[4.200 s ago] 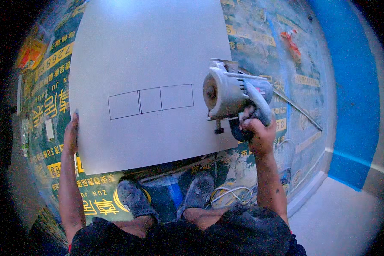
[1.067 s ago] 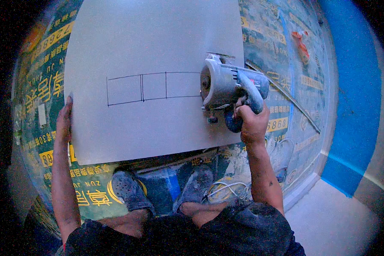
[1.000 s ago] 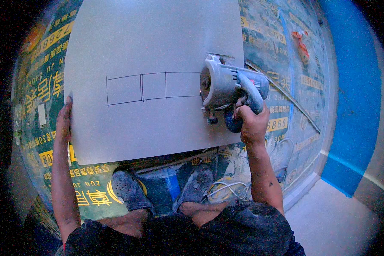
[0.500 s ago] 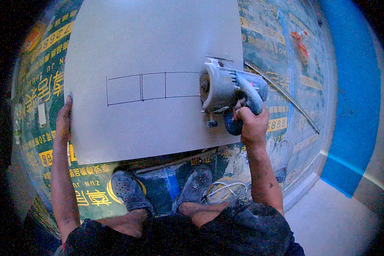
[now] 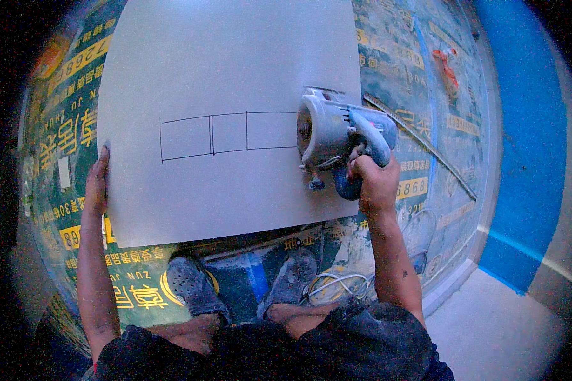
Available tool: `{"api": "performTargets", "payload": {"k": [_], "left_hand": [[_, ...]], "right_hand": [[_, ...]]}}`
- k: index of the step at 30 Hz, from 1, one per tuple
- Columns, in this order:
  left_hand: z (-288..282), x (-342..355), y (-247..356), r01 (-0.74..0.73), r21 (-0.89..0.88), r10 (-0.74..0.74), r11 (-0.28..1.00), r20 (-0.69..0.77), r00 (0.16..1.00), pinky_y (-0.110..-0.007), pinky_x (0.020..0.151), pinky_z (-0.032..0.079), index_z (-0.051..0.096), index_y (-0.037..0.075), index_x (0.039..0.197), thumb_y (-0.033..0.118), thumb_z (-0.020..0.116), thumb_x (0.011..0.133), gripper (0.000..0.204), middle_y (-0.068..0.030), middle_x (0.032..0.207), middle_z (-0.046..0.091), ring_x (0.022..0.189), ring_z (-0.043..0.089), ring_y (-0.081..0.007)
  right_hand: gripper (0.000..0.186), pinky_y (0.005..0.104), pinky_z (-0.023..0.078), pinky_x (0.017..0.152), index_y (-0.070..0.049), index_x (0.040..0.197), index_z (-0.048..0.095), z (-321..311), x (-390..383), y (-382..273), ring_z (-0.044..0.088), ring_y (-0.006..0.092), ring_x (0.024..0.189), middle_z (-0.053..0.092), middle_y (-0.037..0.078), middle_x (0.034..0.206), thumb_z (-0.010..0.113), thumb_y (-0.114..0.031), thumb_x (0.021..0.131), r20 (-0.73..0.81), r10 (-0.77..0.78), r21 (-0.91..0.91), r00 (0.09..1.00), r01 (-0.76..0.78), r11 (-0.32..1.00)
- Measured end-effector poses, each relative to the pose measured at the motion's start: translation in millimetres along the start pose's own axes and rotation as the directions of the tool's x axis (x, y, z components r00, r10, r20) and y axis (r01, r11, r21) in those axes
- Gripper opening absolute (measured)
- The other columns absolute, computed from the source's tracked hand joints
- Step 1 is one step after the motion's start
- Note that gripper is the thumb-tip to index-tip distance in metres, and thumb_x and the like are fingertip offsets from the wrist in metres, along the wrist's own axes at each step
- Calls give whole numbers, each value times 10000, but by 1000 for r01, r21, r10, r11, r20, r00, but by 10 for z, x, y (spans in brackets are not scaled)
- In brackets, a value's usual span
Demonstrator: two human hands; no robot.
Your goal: The person cuts a square opening into a tile using a power saw, then picks up the tile and flips it over to continue cutting from the other side.
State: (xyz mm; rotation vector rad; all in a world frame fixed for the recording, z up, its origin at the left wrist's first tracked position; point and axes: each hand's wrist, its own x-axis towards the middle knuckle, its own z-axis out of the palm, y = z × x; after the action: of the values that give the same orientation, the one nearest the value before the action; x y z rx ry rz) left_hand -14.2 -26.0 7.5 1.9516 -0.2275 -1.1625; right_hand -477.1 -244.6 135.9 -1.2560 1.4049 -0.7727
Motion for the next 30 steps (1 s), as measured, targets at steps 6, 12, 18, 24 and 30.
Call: {"api": "performTargets", "payload": {"k": [6,12,18,24,30], "left_hand": [[-45,100,-89,32,-82,-30,996,25,999,-318,904,444,558,-62,1243,576,530,920,715,-146,1137,628,992,595,-189],[-59,116,-119,6,-49,-5,999,23,1000,-318,918,440,528,-57,1286,594,537,909,752,-145,1158,625,1015,597,-194],[-27,53,-30,55,-58,-53,997,35,998,-310,900,455,531,-49,1283,585,533,915,733,-140,1143,634,996,614,-188],[-12,25,-5,8,-94,-3,996,56,998,-292,855,474,551,-57,1240,549,533,934,679,-136,1107,648,958,624,-163],[-18,46,-5,38,-74,-31,997,83,996,-299,850,486,560,-58,1231,530,517,949,653,-138,1076,656,936,633,-170]], "right_hand": [[130,251,432,529,-3,810,591,-25,50,45,530,119,566,577,52,689,521,-27,704,23,-13,13,1000,12,1000],[129,249,430,526,-6,798,603,-21,69,40,530,118,560,581,43,678,527,-35,697,9,-1,-12,1000,1,1000],[133,251,435,527,-7,784,621,-13,77,22,534,119,550,587,40,659,534,-43,690,25,-12,-26,1000,12,1000],[125,255,447,534,-9,768,618,-13,92,28,536,121,552,581,40,649,535,-46,683,5,4,-64,1000,-4,998],[103,254,445,528,-12,744,600,4,72,11,534,125,549,574,48,644,530,-49,679,12,3,-48,1000,-2,999]]}}
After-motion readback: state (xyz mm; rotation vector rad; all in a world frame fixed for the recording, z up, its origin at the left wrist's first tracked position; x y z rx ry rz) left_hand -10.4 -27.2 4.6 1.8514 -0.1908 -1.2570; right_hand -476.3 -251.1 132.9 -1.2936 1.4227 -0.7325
